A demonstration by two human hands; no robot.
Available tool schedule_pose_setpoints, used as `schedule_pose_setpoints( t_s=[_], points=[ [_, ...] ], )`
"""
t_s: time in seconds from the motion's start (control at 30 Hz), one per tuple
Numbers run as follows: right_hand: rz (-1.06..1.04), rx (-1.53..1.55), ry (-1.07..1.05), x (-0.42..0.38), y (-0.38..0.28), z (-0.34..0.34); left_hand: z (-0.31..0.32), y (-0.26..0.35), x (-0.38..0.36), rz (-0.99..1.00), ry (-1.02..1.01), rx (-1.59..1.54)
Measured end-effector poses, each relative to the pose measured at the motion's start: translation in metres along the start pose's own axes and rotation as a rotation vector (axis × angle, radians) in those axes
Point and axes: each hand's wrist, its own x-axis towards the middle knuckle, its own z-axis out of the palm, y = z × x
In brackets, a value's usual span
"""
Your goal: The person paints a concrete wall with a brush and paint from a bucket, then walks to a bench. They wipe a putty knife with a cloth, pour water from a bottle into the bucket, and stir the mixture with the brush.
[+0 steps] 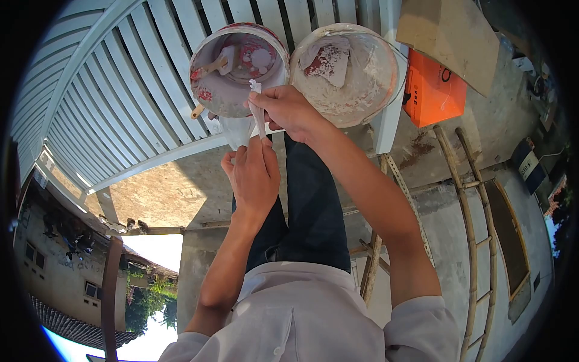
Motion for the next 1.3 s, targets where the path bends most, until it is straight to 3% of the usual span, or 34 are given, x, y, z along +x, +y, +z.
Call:
schedule_pose_setpoints(
  t_s=[0.93, 1.17, 1.3],
  points=[
    [-0.033, -0.008, 0.081, -0.004, -0.006, 0.005, -0.007, 0.004, -0.007, -0.004, 0.013, -0.035],
    [-0.019, 0.105, -0.003, -0.013, -0.004, 0.001, -0.003, -0.007, -0.004, -0.146, -0.024, -0.264],
    [0.057, 0.150, -0.114, -0.034, 0.005, 0.008, -0.002, -0.016, -0.002, -0.130, -0.006, -0.285]
  ],
)
